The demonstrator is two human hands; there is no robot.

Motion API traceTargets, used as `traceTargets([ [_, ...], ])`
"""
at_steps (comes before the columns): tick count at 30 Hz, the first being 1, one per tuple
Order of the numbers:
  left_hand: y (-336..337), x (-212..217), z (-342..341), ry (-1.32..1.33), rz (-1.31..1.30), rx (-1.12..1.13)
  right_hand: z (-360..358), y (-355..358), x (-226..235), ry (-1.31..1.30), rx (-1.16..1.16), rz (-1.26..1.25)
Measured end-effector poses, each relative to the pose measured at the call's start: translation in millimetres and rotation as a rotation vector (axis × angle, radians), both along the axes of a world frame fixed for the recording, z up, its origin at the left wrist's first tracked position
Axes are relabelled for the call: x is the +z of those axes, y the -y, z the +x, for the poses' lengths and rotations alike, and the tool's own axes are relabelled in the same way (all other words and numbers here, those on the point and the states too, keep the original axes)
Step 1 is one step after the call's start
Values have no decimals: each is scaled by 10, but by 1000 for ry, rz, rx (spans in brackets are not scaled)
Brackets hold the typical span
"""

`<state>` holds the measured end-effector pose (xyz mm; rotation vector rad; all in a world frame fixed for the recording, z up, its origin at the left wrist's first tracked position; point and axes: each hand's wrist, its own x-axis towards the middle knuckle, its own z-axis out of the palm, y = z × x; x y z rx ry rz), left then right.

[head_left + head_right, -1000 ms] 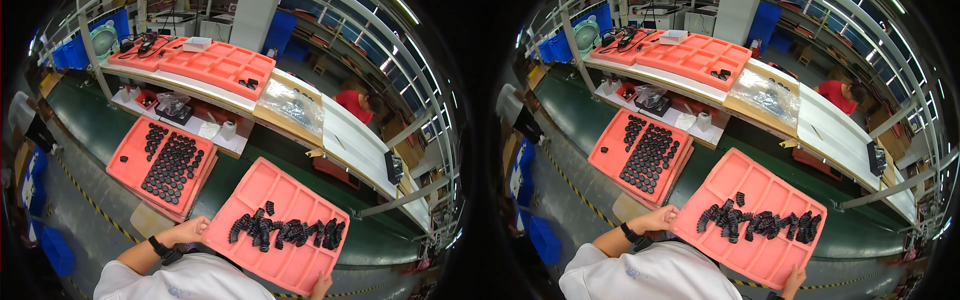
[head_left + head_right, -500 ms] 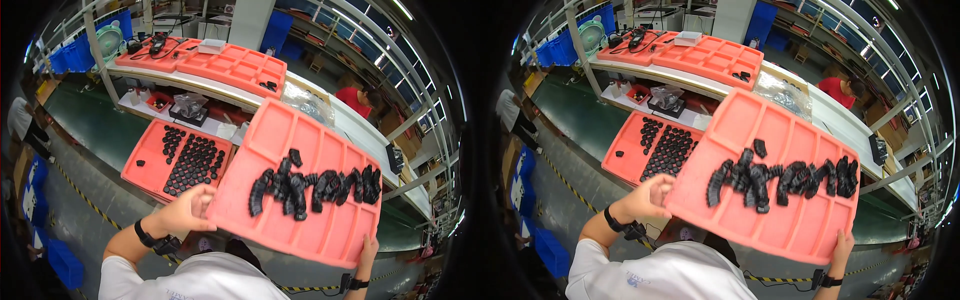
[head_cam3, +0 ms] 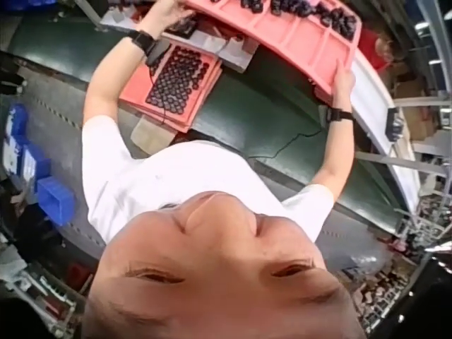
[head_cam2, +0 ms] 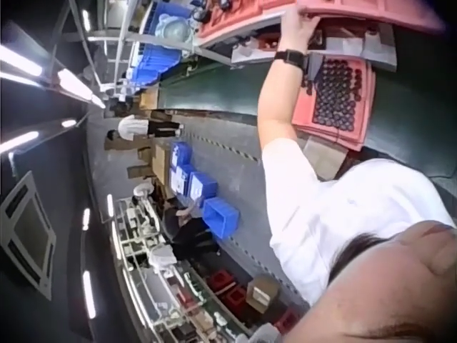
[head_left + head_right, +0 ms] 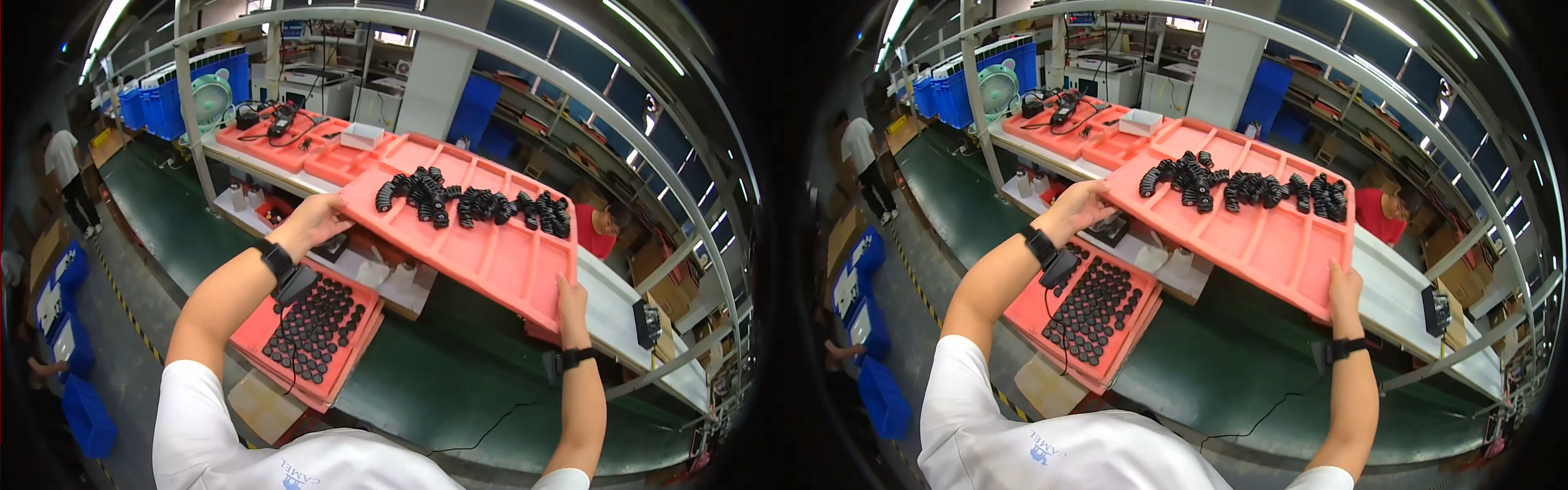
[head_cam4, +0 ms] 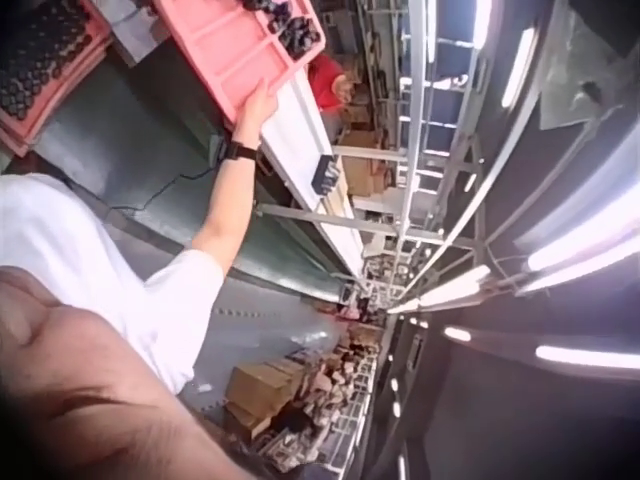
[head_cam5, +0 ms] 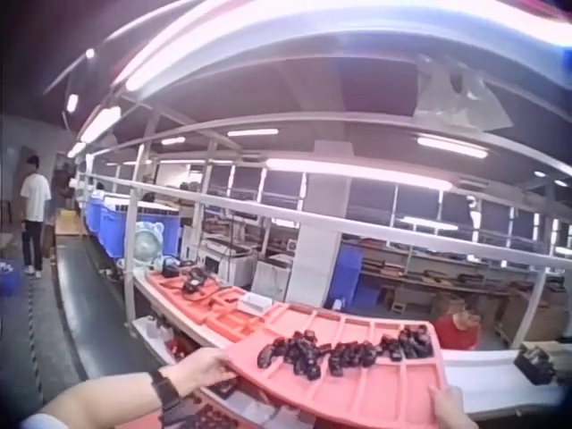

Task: The person picks up a cardboard sheet holding a plastic bag and small black components, carries it across the room, and places it on a red stool. They then pick up a pink tray of black components, carry it back to the workstation, and use a pen to mark the cardboard sheet.

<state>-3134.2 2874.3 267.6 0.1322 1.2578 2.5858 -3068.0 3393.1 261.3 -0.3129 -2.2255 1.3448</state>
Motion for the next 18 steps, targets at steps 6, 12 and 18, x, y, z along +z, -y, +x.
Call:
traceTargets([
  [6,36,-286,-875,155,15,389,-1009,322,-214,-26,31,33],
  [12,93,-583,-1234,96,-83,490,-1476,351,-450,-3,-12,168],
  [18,311,-935,-1378,144,-27,432,-1693,325,-709,80,13,61],
])
